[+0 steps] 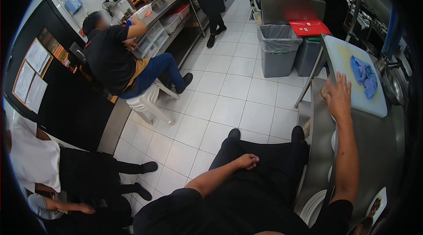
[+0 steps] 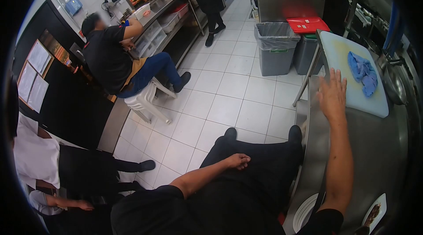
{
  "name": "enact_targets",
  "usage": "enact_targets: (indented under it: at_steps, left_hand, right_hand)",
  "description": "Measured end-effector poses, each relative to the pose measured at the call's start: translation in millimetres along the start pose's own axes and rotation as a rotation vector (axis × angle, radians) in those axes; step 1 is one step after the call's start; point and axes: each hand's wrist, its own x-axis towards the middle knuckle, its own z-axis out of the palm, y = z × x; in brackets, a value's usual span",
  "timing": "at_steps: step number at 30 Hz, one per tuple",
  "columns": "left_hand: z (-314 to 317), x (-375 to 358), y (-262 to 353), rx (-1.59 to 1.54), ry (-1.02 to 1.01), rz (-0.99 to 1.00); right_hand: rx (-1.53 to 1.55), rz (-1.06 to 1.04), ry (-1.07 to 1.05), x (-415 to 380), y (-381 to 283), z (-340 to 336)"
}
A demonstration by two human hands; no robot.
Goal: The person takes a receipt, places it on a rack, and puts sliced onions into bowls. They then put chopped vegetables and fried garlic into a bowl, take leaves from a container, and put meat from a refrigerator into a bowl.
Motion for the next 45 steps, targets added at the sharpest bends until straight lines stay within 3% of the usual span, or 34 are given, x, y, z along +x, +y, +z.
enact_targets:
  at_steps: [8,45]
  left_hand:
    - [0.8,-0.2,0.1,0.007,0.005,-0.008]
    - [-0.2,0.7,0.7,0.021,0.05,0.077]
  right_hand:
    - [-0.05,0.195,-0.213,-1.8,10.7,-2.4]
    - [-0.101,0.121,-0.219,0.4,20.4,6.7]
